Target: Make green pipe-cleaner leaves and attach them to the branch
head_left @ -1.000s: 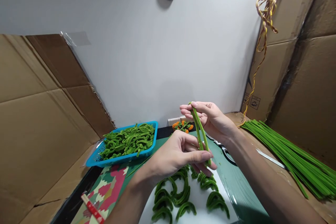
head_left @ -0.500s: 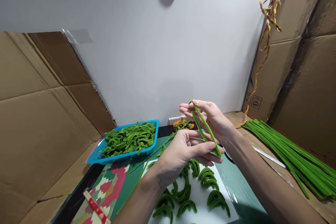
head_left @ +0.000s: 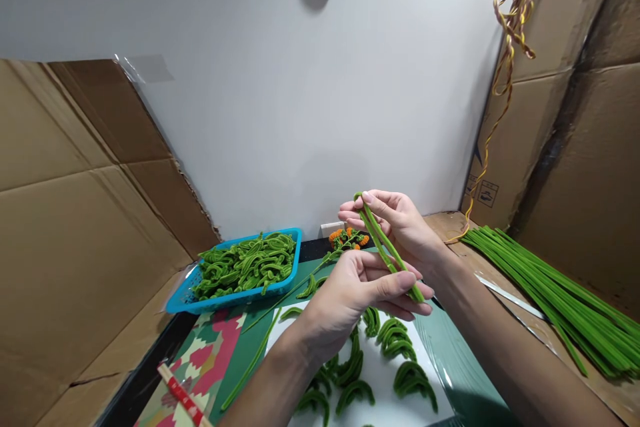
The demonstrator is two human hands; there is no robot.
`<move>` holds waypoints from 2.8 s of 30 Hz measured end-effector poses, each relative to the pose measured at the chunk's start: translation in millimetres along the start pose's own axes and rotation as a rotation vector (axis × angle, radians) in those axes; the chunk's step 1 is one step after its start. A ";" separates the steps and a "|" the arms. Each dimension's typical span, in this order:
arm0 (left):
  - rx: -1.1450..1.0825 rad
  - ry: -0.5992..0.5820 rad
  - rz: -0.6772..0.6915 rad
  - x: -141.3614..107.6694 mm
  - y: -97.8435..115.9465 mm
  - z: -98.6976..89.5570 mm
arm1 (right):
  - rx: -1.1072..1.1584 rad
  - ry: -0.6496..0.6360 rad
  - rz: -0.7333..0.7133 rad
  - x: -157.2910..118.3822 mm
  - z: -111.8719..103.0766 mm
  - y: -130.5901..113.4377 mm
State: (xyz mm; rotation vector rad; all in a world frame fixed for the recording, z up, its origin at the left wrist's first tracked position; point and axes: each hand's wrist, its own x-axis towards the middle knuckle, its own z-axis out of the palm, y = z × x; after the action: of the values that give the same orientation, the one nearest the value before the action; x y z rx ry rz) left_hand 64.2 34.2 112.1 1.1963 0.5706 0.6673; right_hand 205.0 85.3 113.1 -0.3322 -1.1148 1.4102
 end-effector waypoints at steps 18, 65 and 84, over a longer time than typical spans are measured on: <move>0.139 -0.074 -0.012 -3.3 5.6 -3.5 | 0.106 -0.003 0.032 -1.0 3.4 3.9; 0.288 -0.118 -0.034 -10.4 11.9 -5.5 | -0.002 0.085 0.052 -2.0 -2.8 -9.8; 0.626 -0.022 -0.028 -7.5 8.0 -5.4 | -0.514 -0.067 -0.102 -12.1 -12.7 -41.6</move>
State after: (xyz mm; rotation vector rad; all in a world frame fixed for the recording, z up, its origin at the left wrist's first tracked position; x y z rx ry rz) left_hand 53.9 33.9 118.8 1.7703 0.8086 0.4587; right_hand 242.5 71.0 133.7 -0.5858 -1.5243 1.0365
